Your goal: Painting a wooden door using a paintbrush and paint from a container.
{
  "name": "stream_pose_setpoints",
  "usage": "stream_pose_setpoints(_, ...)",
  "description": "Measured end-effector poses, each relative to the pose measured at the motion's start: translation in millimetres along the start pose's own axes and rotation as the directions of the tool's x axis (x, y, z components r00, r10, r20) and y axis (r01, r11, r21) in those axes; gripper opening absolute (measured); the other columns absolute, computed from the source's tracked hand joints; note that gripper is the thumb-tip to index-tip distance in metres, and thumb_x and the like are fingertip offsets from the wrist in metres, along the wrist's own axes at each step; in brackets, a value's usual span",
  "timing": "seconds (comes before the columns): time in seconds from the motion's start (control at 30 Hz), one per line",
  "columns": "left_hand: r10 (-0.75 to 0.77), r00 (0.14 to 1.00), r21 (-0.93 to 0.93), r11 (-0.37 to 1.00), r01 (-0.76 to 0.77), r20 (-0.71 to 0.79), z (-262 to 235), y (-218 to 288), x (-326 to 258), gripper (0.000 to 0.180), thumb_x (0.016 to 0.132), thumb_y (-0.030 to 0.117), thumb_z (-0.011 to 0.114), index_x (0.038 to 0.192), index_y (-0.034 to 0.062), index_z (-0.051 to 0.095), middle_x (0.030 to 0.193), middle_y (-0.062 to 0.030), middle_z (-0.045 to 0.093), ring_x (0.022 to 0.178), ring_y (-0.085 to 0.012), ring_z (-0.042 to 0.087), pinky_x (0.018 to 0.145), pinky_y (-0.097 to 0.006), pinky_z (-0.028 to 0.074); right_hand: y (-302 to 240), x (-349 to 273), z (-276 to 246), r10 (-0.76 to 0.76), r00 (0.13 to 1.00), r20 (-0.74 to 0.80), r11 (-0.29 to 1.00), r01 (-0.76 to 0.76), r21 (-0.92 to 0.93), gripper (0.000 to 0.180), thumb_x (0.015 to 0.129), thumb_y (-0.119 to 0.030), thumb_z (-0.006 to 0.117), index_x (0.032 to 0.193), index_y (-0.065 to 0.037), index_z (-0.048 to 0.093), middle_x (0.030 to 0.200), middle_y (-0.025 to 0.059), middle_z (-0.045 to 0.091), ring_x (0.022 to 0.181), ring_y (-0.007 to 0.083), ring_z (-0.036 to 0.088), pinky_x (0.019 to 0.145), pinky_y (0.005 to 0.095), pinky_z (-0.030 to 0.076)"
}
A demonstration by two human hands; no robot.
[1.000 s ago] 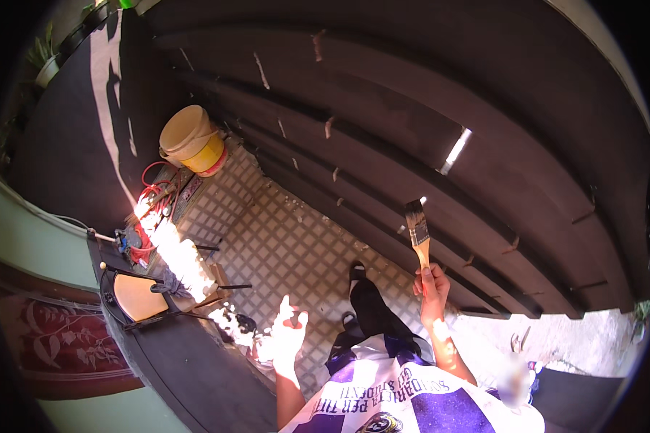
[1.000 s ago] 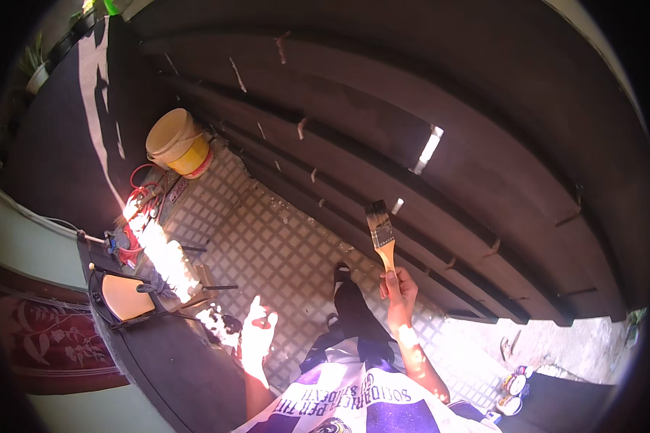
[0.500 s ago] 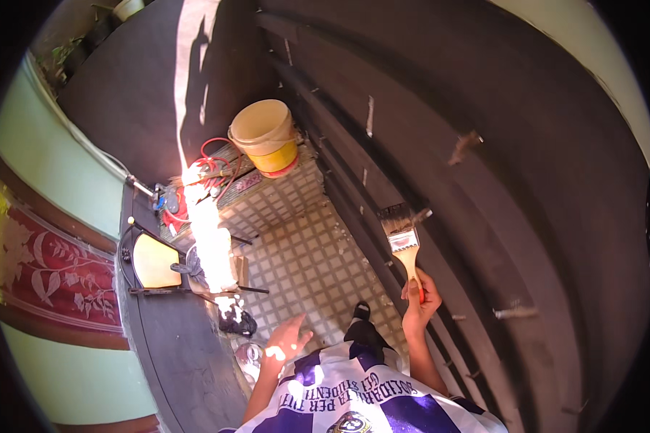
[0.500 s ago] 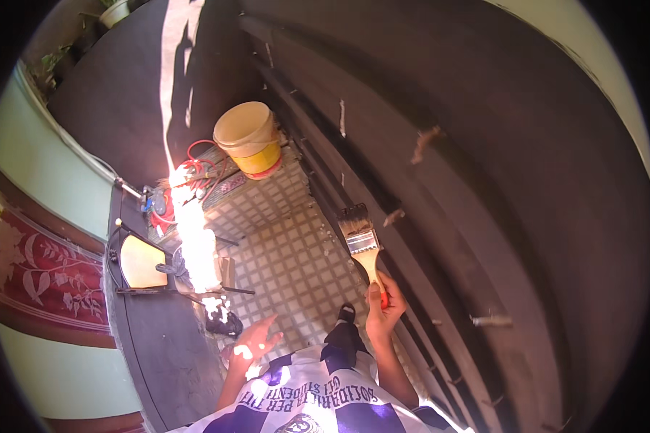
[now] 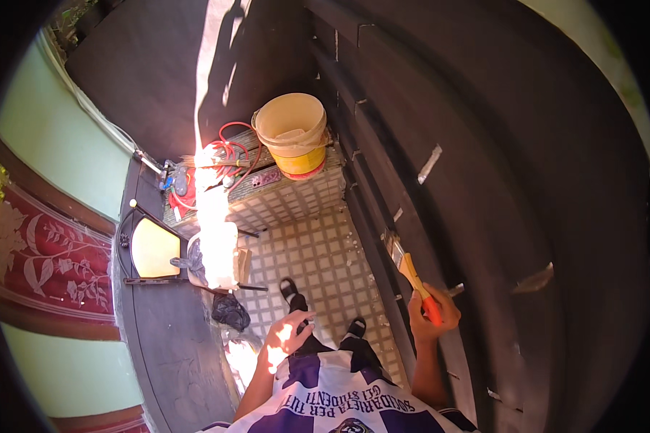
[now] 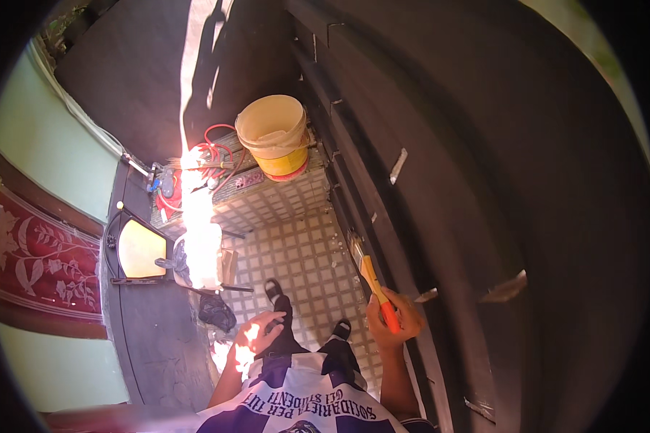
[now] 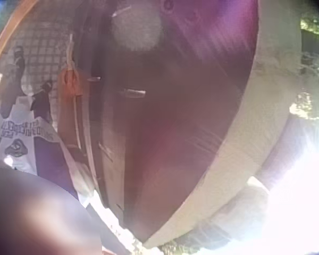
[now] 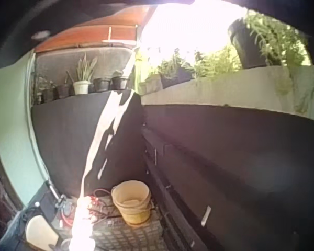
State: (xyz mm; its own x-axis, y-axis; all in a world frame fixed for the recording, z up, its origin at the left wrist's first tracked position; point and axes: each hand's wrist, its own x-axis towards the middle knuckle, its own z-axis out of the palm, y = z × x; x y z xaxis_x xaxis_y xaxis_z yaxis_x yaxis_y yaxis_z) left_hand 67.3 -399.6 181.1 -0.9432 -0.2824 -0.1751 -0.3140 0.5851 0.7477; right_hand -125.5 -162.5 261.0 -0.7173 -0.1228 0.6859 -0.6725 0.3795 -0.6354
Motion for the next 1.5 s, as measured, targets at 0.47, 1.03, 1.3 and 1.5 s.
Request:
stream_pose_setpoints(0.47, 0.197, 0.961, 0.02, 0.979, -0.204, 0.195, -142.0, -106.8, 212.1, 0.03, 0.088, 0.021, 0.064, 0.116, 0.0108, 0.064, 0.105, -0.0113, 0.067, 0.099, -0.0314, 0.064, 0.083, -0.039, 0.052, 10.6, 49.6, 210.5, 0.774, 0.632, 0.032, 0.298, -0.409, 0.862, 0.017, 0.095, -0.017, 0.056, 0.101, -0.001, 0.054, 0.073, 0.0112, 0.062, 0.053, 0.0162, 0.057, 0.047, 0.0243, 0.044)
stream_pose_setpoints(1.03, -0.023, 0.973, 0.058, 0.998, 0.01, 0.229, -283.1, -207.0, 363.9, 0.033, 0.09, 0.021, 0.062, 0.121, 0.0104, 0.063, 0.116, -0.0107, 0.067, 0.1, -0.0259, 0.066, 0.089, -0.035, 0.051, 29.8, 174.5, 388.0, 0.729, 0.682, -0.057, 0.074, 0.004, 0.997, 0.047, 0.097, -0.025, 0.042, 0.128, 0.009, 0.051, 0.11, 0.0259, 0.063, 0.09, 0.0295, 0.065, 0.087, 0.0369, 0.054)
stream_pose_setpoints(1.3, -0.057, 0.955, 0.112, 0.993, 0.025, 0.293, -296.9, -184.3, 404.7, 0.035, 0.092, 0.021, 0.059, 0.127, 0.013, 0.059, 0.115, -0.0137, 0.066, 0.103, -0.0323, 0.064, 0.091, -0.041, 0.05, 52.2, 216.2, 422.1, 0.592, 0.789, 0.163, 0.129, -0.293, 0.947, 0.057, 0.094, -0.013, 0.046, 0.145, 0.008, 0.032, 0.123, 0.0252, 0.057, 0.089, 0.024, 0.064, 0.077, 0.0319, 0.054)
stream_pose_setpoints(1.5, 0.084, 0.916, 0.052, 0.992, -0.113, 0.392, -313.4, -181.3, 452.9, 0.035, 0.093, 0.018, 0.059, 0.128, 0.0103, 0.058, 0.118, -0.016, 0.065, 0.107, -0.0344, 0.063, 0.093, -0.04, 0.049, 55.2, 218.5, 457.6, 0.668, 0.744, -0.005, 0.437, -0.387, 0.812, 0.05, 0.1, -0.017, 0.051, 0.144, 0.001, 0.037, 0.093, 0.0034, 0.054, 0.067, 0.0079, 0.049, 0.06, 0.0223, 0.042)
